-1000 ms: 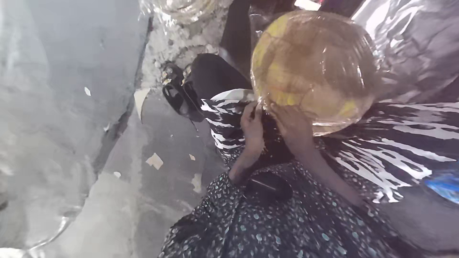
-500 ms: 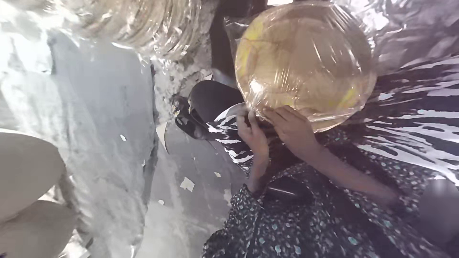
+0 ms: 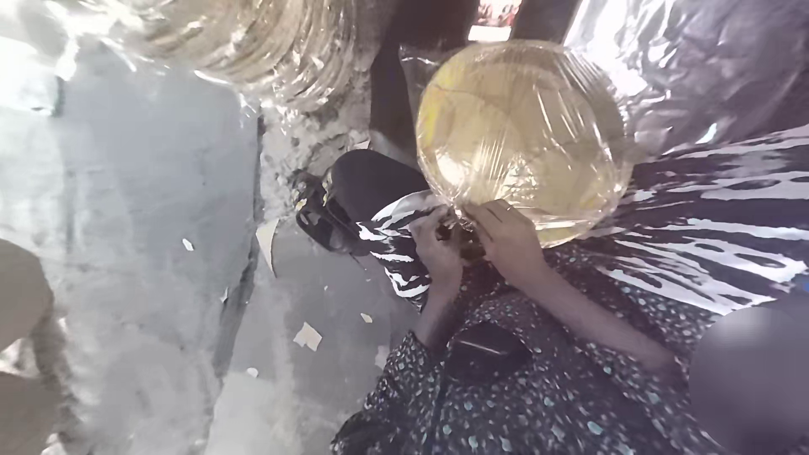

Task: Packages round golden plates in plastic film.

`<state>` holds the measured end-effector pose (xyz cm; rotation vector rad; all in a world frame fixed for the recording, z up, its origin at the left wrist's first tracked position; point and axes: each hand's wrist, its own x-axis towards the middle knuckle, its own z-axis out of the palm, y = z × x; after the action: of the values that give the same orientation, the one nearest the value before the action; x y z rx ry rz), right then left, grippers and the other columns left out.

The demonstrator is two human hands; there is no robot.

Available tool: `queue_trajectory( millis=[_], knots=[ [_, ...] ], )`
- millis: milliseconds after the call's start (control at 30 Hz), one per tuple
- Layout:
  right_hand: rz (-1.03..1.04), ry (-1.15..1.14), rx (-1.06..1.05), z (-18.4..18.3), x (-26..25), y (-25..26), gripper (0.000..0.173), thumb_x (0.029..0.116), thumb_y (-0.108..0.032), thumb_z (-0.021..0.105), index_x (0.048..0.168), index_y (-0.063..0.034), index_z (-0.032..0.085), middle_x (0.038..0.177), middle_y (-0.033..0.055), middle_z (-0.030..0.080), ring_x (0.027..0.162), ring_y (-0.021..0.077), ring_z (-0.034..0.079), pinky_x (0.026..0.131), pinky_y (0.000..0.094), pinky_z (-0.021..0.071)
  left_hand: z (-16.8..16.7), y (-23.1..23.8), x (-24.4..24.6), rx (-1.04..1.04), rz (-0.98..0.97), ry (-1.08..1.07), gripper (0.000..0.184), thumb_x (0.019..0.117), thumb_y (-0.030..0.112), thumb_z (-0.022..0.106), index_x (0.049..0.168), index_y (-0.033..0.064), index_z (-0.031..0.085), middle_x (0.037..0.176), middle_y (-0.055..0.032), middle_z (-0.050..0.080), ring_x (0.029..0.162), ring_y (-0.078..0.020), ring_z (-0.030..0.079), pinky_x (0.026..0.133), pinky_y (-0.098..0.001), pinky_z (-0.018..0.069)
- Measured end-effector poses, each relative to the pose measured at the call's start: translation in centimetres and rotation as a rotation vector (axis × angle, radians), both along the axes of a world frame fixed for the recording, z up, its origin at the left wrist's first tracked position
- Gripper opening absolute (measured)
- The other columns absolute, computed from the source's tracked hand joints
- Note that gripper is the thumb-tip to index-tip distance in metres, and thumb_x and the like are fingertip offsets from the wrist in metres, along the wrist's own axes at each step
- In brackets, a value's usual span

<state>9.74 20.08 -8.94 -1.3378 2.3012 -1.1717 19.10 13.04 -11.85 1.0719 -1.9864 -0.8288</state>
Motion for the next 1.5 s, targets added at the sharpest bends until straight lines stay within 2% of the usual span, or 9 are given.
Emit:
queue_trajectory(
  millis=[167, 400, 567, 733, 867, 1033, 1100, 1200, 1500],
  knots=[
    [0.006, -0.020, 0.031, 0.1, 0.0, 0.4, 0.026, 0.0909, 0.006, 0.060, 0.113, 0.0040, 0.074, 0.100, 0.0236, 0.073, 0.094, 0.0419, 0.072, 0.080, 0.0514, 0.0592, 1.0, -0.5, -1.1, -0.060, 0.028, -0.074, 0.016, 0.0793, -0.005, 0.073, 0.094, -0.0113, 0.071, 0.090, -0.0236, 0.068, 0.085, -0.0243, 0.067, 0.079, -0.0287, 0.0557],
    [-0.030, -0.004, -0.015, 0.5, 0.0, -0.2, 0.019, 0.0907, 0.005, 0.061, 0.105, 0.0062, 0.074, 0.098, 0.0233, 0.073, 0.093, 0.0411, 0.073, 0.082, 0.0501, 0.0593, 1.3, -0.4, -1.1, 0.111, -0.052, -0.049, 0.015, 0.0889, -0.007, 0.059, 0.100, -0.0156, 0.064, 0.087, -0.0201, 0.068, 0.077, -0.0169, 0.065, 0.074, -0.0276, 0.0540],
    [-0.069, 0.013, -0.054, 0.0, 0.3, 0.0, 0.019, 0.0892, 0.006, 0.061, 0.102, 0.0049, 0.075, 0.095, 0.0218, 0.074, 0.090, 0.0392, 0.073, 0.080, 0.0474, 0.0602, 1.2, -0.5, -0.8, 0.178, -0.180, 0.056, 0.011, 0.0931, -0.003, 0.056, 0.097, -0.0139, 0.056, 0.078, -0.0094, 0.059, 0.070, -0.0034, 0.057, 0.068, -0.0174, 0.0486],
    [-0.121, 0.119, -0.149, -1.5, 0.7, 0.1, 0.021, 0.0888, 0.005, 0.059, 0.098, 0.0007, 0.077, 0.087, 0.0152, 0.074, 0.081, 0.0310, 0.073, 0.076, 0.0359, 0.0592, 1.0, 0.0, 0.1, 0.366, -0.278, 0.164, 0.012, 0.0970, 0.003, 0.051, 0.097, -0.0086, 0.054, 0.083, -0.0006, 0.059, 0.077, 0.0021, 0.059, 0.074, -0.0174, 0.0519],
    [-0.117, 0.100, -0.146, -1.1, 1.1, 0.4, 0.019, 0.0877, 0.006, 0.060, 0.096, 0.0009, 0.076, 0.087, 0.0151, 0.074, 0.081, 0.0312, 0.073, 0.075, 0.0372, 0.0594, 1.8, 0.5, 0.6, 0.508, -0.305, 0.174, 0.013, 0.0984, 0.003, 0.047, 0.103, -0.0076, 0.052, 0.083, 0.0013, 0.059, 0.073, 0.0022, 0.059, 0.069, -0.0178, 0.0516],
    [-0.103, 0.105, -0.178, -1.0, 1.1, 0.3, 0.022, 0.0863, 0.007, 0.059, 0.097, 0.0007, 0.077, 0.090, 0.0152, 0.075, 0.083, 0.0316, 0.073, 0.079, 0.0385, 0.0595, 3.4, 0.1, 0.8, 0.405, -0.239, -0.015, 0.030, 0.1004, 0.007, 0.051, 0.115, -0.0188, 0.052, 0.098, -0.0160, 0.062, 0.085, -0.0079, 0.062, 0.078, -0.0242, 0.0531],
    [-0.092, 0.086, -0.195, -0.9, 0.8, 0.1, 0.022, 0.0871, 0.007, 0.060, 0.098, 0.0010, 0.077, 0.090, 0.0155, 0.076, 0.084, 0.0313, 0.074, 0.080, 0.0377, 0.0596, 3.9, -0.1, 0.4, 0.368, -0.174, -0.080, 0.033, 0.0997, 0.005, 0.055, 0.121, -0.0198, 0.048, 0.090, -0.0162, 0.066, 0.080, -0.0097, 0.065, 0.076, -0.0267, 0.0544],
    [-0.090, 0.080, -0.209, -0.9, 0.7, -0.1, 0.021, 0.0875, 0.006, 0.061, 0.098, 0.0004, 0.078, 0.089, 0.0152, 0.075, 0.084, 0.0309, 0.074, 0.079, 0.0363, 0.0597, 3.9, 0.0, 0.2, 0.315, -0.102, -0.095, 0.019, 0.0983, 0.006, 0.057, 0.106, -0.0117, 0.061, 0.080, -0.0092, 0.065, 0.071, -0.0073, 0.062, 0.069, -0.0242, 0.0533],
    [-0.089, 0.078, -0.218, -1.1, 0.6, 0.0, 0.021, 0.0889, 0.004, 0.061, 0.100, -0.0002, 0.078, 0.088, 0.0147, 0.075, 0.082, 0.0305, 0.073, 0.077, 0.0364, 0.0596, 3.9, 0.6, 0.1, 0.164, -0.016, -0.165, 0.015, 0.0919, 0.003, 0.065, 0.100, -0.0061, 0.073, 0.098, -0.0195, 0.071, 0.098, -0.0341, 0.063, 0.090, -0.0458, 0.0492]
  ],
)
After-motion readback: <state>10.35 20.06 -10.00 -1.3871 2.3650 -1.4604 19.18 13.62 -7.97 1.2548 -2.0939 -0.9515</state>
